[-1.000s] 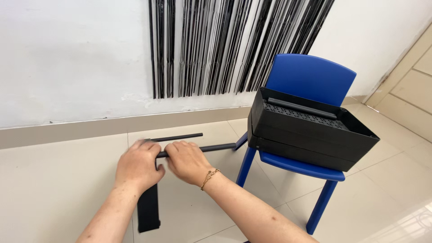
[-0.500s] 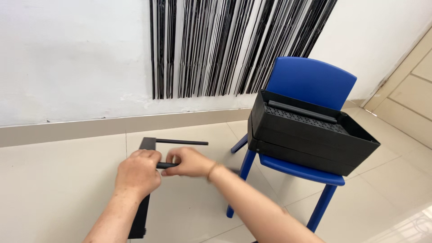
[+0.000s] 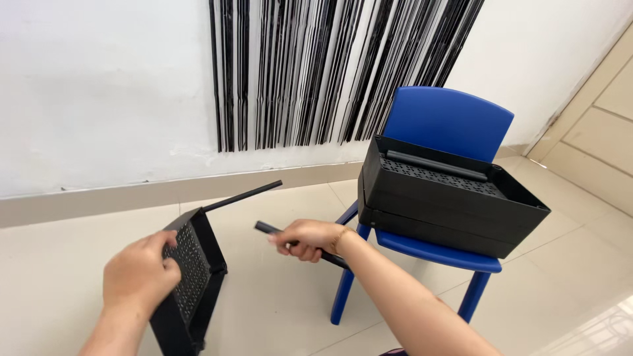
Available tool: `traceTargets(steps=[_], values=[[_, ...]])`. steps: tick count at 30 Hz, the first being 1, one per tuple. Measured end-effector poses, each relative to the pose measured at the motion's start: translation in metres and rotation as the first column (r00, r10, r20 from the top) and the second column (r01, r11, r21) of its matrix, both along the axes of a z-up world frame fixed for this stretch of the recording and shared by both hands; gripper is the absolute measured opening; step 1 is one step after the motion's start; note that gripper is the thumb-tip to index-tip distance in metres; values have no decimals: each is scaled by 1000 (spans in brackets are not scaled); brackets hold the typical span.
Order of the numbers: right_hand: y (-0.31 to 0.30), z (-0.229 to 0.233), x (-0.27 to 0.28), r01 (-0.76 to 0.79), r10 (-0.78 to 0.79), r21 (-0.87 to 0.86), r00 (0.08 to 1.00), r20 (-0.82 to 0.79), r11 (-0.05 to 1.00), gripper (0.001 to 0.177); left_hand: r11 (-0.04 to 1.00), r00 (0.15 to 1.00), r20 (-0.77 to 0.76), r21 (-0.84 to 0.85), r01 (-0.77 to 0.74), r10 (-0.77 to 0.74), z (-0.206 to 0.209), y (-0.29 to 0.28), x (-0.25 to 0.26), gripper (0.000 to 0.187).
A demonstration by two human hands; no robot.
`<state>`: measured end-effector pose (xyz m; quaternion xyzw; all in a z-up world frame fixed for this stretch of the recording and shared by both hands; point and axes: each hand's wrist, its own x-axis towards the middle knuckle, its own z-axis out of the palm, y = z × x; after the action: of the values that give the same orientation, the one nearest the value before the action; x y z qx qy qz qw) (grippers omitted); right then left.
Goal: The person assembles a black plastic storage rack by inserting rods into side panels and attaching perforated trays. They repeatedly insert and remove rods, then stack trays onto the frame to form a two-tier rack.
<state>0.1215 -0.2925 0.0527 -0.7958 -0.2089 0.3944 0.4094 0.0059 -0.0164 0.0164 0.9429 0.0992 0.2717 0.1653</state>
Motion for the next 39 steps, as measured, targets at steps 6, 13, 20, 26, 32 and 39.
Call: traceTargets(steps=[6,13,20,26,32,39], values=[[17,-23,-12,146,-180,282,979,99,948,24,969,964,123,104,223,-235,-57,-38,15,21],[24,-20,-32,188,-229,206,954,193,960,35,963,947,-179,-10,268,-266,-109,-58,-15,30],[22,-24,-38,159,-181,88,911,370,983,45,947,954,-41,-134,291,-298,-97,-65,-6,53],[8,0,-35,-13,-43,112,876,480,994,42,751,841,400,-409,519,-364,-18,-71,11,40],[-70,94,-40,207,-99,-120,805,584,971,36,497,798,456,-625,602,-393,55,-91,41,19],[-265,178,-54,539,-363,91,424,830,838,28,583,623,610,-302,754,-490,145,-215,99,21]])
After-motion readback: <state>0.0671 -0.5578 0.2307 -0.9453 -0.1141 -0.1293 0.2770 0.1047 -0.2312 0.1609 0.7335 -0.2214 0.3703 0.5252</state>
